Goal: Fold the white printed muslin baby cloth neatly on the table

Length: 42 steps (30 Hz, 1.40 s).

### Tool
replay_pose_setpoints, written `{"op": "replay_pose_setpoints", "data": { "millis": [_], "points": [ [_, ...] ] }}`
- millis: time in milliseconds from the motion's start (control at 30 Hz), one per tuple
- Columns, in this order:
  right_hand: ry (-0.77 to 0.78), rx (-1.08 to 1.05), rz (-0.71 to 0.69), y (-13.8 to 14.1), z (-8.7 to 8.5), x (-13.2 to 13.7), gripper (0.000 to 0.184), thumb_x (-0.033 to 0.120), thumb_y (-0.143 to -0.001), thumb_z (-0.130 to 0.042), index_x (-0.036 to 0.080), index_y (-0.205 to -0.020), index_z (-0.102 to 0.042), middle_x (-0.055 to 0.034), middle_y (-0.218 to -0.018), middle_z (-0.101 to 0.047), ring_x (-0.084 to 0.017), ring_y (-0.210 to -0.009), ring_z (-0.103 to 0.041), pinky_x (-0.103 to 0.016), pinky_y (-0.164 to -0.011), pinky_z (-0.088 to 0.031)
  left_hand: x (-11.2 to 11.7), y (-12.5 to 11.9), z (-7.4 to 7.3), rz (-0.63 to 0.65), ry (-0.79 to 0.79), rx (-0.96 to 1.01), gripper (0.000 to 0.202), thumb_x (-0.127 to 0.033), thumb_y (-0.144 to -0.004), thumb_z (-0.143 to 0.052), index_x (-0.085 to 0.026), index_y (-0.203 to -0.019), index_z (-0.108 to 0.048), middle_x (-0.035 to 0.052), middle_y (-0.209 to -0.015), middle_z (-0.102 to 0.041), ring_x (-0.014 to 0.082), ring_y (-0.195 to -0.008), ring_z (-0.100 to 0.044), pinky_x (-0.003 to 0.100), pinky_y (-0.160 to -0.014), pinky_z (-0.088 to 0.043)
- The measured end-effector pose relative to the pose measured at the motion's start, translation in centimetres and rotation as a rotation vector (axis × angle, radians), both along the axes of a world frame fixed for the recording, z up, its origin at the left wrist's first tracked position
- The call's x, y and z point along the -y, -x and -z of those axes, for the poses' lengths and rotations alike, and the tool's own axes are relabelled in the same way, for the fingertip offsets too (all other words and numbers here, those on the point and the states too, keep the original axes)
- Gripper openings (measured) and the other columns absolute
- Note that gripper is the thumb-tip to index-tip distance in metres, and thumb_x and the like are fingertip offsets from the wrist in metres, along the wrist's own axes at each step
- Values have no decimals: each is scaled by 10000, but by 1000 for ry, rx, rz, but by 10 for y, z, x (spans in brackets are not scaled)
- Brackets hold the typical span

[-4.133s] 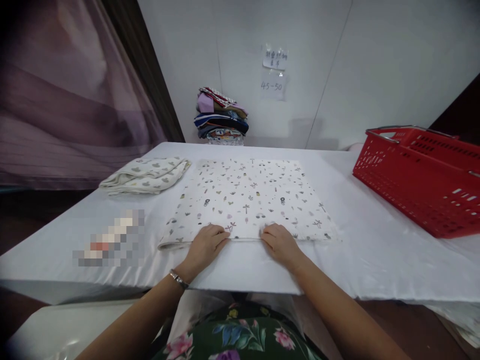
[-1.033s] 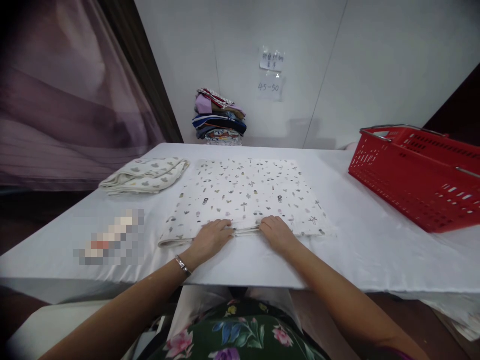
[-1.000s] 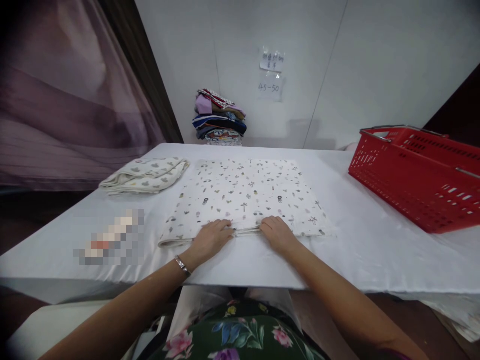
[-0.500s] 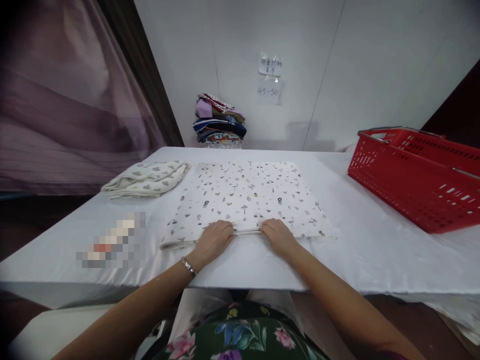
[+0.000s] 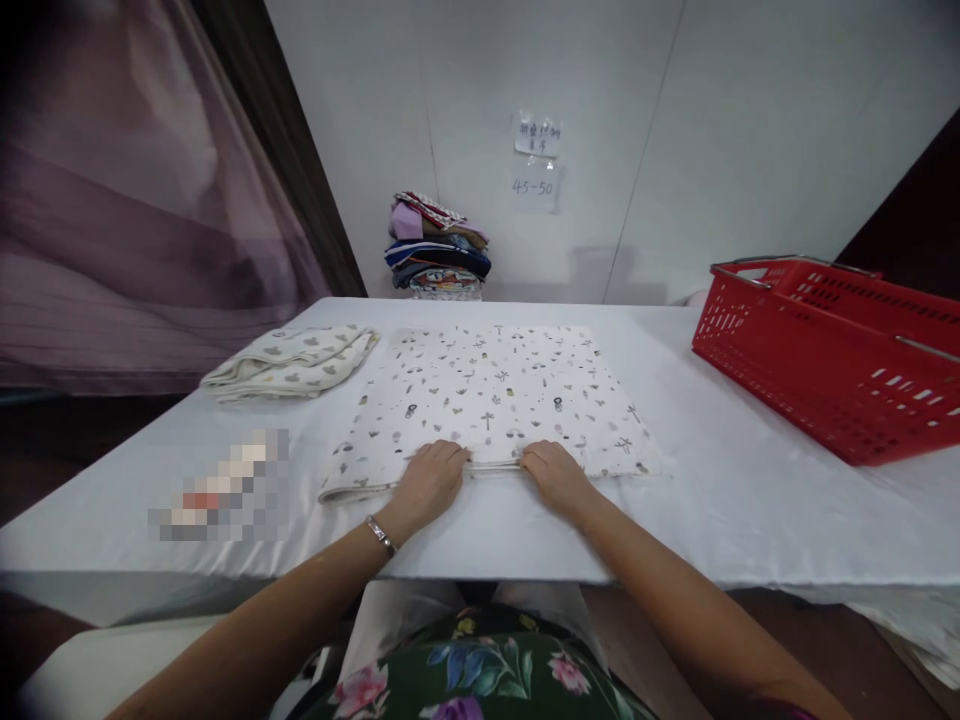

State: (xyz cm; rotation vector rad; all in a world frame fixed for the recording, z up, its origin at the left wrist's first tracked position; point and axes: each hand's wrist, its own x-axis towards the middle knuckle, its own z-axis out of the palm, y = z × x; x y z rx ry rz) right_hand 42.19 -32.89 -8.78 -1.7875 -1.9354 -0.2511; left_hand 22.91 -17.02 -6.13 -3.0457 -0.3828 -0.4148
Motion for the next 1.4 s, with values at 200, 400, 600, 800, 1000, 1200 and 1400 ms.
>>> {"op": "replay_pose_setpoints", "data": {
  "millis": [200,400,600,800,1000,1200,1400],
  "points": [
    [3,105,-13,0,4,2,210,96,-874,-382,144,-906,-584,-112,-965,-585,-201,-897,-490,-330,-751,-392,3,6,5,16,-1,-1,260,-59,-780,-411,-166,-974,-547,69,-940,-588,211,-887,-508,367,-778,-391],
    [57,100,0,4,2,0,189,176,-905,-398,147,-933,-583,-105,-945,-591,-192,-887,-505,-333,-754,-406,3,9,11,16,28,-1,255,-54,-771,-424,-170,-956,-556,64,-943,-596,209,-890,-516,368,-777,-394],
    [75,50,25,6,-5,1,263,236,-898,-432,147,-1128,-525,-128,-1058,-577,-214,-949,-513,-357,-769,-435,2,8,6,19,48,32,273,-60,-764,-424,-180,-968,-559,69,-952,-602,210,-911,-522,376,-787,-396],
    [74,100,30,4,-4,3,247,210,-908,-415,157,-1088,-576,-114,-1026,-600,-201,-923,-525,-343,-763,-431,2,10,5,14,51,49,267,-90,-782,-434,-182,-994,-566,70,-961,-609,212,-914,-527,374,-775,-399],
    [104,153,36,1,-1,3,274,146,-903,-403,157,-1095,-598,-101,-1023,-608,-194,-896,-522,-325,-749,-417,1,10,7,12,82,50,264,-107,-785,-451,-182,-1007,-574,63,-959,-615,203,-905,-533,365,-778,-413],
    [115,109,42,-1,4,2,300,135,-897,-404,175,-1131,-588,-96,-1046,-607,-198,-929,-518,-326,-764,-416,-1,12,13,28,92,70,317,-108,-802,-431,-188,-1086,-547,77,-1001,-614,205,-947,-539,369,-799,-425],
    [124,93,43,0,2,2,290,130,-890,-414,177,-1116,-589,-96,-1032,-606,-190,-917,-525,-324,-765,-419,3,12,8,22,92,24,289,-89,-803,-418,-187,-1038,-555,74,-977,-606,207,-937,-530,372,-794,-425]
  ]
}}
